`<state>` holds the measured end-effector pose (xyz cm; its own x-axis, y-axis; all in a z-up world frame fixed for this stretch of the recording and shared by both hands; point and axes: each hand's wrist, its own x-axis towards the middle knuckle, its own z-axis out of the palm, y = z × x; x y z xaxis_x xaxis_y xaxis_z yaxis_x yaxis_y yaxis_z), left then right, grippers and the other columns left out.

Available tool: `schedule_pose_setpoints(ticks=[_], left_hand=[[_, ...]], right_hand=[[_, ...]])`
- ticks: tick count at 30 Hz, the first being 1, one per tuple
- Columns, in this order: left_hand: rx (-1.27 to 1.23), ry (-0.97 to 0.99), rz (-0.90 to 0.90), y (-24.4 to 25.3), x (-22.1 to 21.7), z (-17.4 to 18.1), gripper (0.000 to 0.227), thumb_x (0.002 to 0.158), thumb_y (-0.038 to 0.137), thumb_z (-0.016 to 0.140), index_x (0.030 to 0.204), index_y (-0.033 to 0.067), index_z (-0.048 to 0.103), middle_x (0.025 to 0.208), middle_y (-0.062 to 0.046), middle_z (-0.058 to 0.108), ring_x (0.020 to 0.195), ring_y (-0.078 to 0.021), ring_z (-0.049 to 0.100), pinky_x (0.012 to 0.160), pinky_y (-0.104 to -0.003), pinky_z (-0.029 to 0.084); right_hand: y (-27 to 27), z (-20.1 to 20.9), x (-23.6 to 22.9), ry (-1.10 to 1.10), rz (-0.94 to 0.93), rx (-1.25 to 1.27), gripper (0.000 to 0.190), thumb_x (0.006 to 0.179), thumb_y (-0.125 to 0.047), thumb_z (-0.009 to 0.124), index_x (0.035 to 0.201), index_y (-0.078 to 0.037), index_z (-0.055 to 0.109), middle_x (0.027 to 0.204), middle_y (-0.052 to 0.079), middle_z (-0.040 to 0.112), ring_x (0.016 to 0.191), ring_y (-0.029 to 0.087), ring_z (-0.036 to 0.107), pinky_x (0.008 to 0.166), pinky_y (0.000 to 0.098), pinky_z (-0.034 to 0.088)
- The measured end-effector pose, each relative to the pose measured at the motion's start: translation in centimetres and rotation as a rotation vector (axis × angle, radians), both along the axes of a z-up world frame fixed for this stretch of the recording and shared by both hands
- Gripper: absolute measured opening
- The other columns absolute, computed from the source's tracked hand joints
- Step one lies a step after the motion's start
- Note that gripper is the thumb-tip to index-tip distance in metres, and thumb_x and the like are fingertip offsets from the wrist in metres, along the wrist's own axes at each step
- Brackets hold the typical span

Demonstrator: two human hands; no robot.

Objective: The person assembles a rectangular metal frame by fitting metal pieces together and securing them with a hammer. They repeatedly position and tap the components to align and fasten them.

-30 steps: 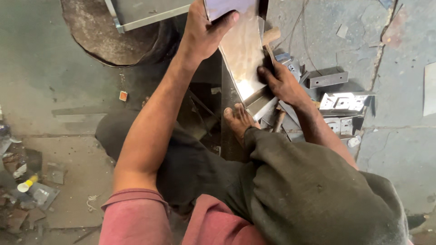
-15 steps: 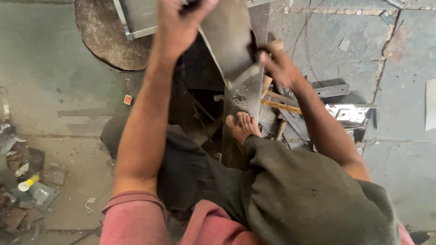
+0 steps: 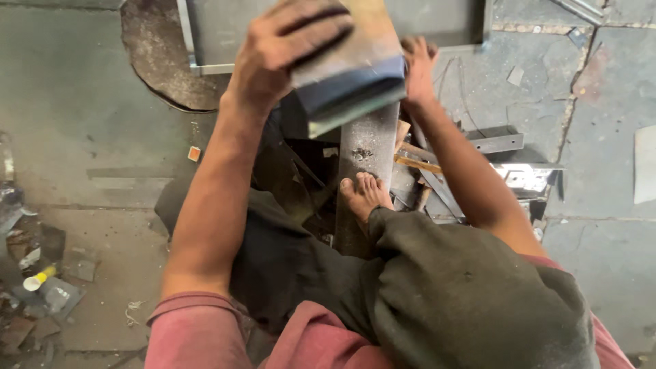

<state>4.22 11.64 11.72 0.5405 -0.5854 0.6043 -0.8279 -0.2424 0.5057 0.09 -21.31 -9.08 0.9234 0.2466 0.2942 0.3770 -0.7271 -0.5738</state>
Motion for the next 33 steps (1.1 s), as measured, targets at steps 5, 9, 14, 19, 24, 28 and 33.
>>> schedule_pose_setpoints(ticks=[5,9,14,19,24,28,33], left_hand=[[0.223,-0.379,-0.014,-4.3,2.3,-3.5,0.031,0.101,0.009,0.068,0.13,0.0198,0.073,0.14,0.003,0.068,0.135,-0.0197,0.06,0.115,-0.035,0.05],[0.372,-0.331,-0.017,-6.0,5.1,-9.8,0.034,0.098,0.011,0.066,0.127,0.0258,0.075,0.15,0.006,0.06,0.137,-0.0179,0.053,0.11,-0.037,0.048],[0.511,-0.155,0.036,-6.8,6.8,-15.1,0.042,0.094,0.009,0.064,0.129,0.0285,0.076,0.152,0.001,0.053,0.147,-0.0254,0.042,0.118,-0.04,0.042],[0.551,-0.1,0.038,-7.1,6.9,-16.4,0.052,0.091,0.001,0.063,0.135,0.027,0.075,0.158,-0.006,0.052,0.148,-0.0279,0.039,0.12,-0.042,0.038],[0.365,0.146,0.298,-6.4,4.3,-16.0,0.052,0.099,-0.006,0.063,0.144,0.0191,0.067,0.151,0.0,0.06,0.145,-0.0243,0.053,0.126,-0.041,0.042],[0.1,0.849,0.594,-6.8,-0.5,-15.9,0.048,0.085,0.005,0.07,0.131,0.005,0.054,0.125,-0.017,0.065,0.123,-0.0358,0.063,0.11,-0.043,0.048],[0.302,0.465,0.353,-5.7,-2.6,-15.0,0.045,0.081,0.012,0.075,0.12,-0.0022,0.059,0.119,-0.029,0.06,0.106,-0.0478,0.059,0.093,-0.05,0.05]], right_hand=[[0.9,-0.1,-6.4,-0.01,-0.126,0.026,0.037,0.086,-0.024,0.073,0.12,-0.011,0.072,0.123,0.01,0.065,0.117,0.029,0.051,0.104,0.0474,0.028],[1.0,1.9,-8.7,0.104,-0.232,-0.118,0.031,0.091,-0.035,0.083,0.109,-0.012,0.073,0.114,0.009,0.066,0.11,0.029,0.055,0.099,0.0457,0.03],[1.5,5.0,-8.9,0.073,-0.171,-0.063,0.032,0.095,-0.031,0.08,0.12,-0.012,0.071,0.114,0.005,0.068,0.112,0.027,0.059,0.1,0.0442,0.032],[1.0,6.9,-7.4,0.277,-0.164,-0.157,0.043,0.095,-0.038,0.08,0.125,-0.012,0.063,0.11,0.008,0.071,0.101,0.03,0.067,0.091,0.0485,0.046],[1.4,8.3,-3.2,0.371,-0.141,0.043,0.067,0.099,-0.035,0.077,0.151,-0.007,0.045,0.128,0.021,0.063,0.089,0.033,0.072,0.084,0.0477,0.06],[2.1,8.2,-1.7,0.447,-0.116,-0.074,0.074,0.095,-0.028,0.077,0.159,-0.014,0.042,0.138,0.023,0.055,0.09,0.037,0.07,0.082,0.0461,0.058],[2.1,7.1,-1.7,0.312,-0.122,-0.07,0.066,0.097,-0.024,0.078,0.156,-0.015,0.049,0.137,0.014,0.059,0.103,0.036,0.07,0.089,0.0441,0.058]])
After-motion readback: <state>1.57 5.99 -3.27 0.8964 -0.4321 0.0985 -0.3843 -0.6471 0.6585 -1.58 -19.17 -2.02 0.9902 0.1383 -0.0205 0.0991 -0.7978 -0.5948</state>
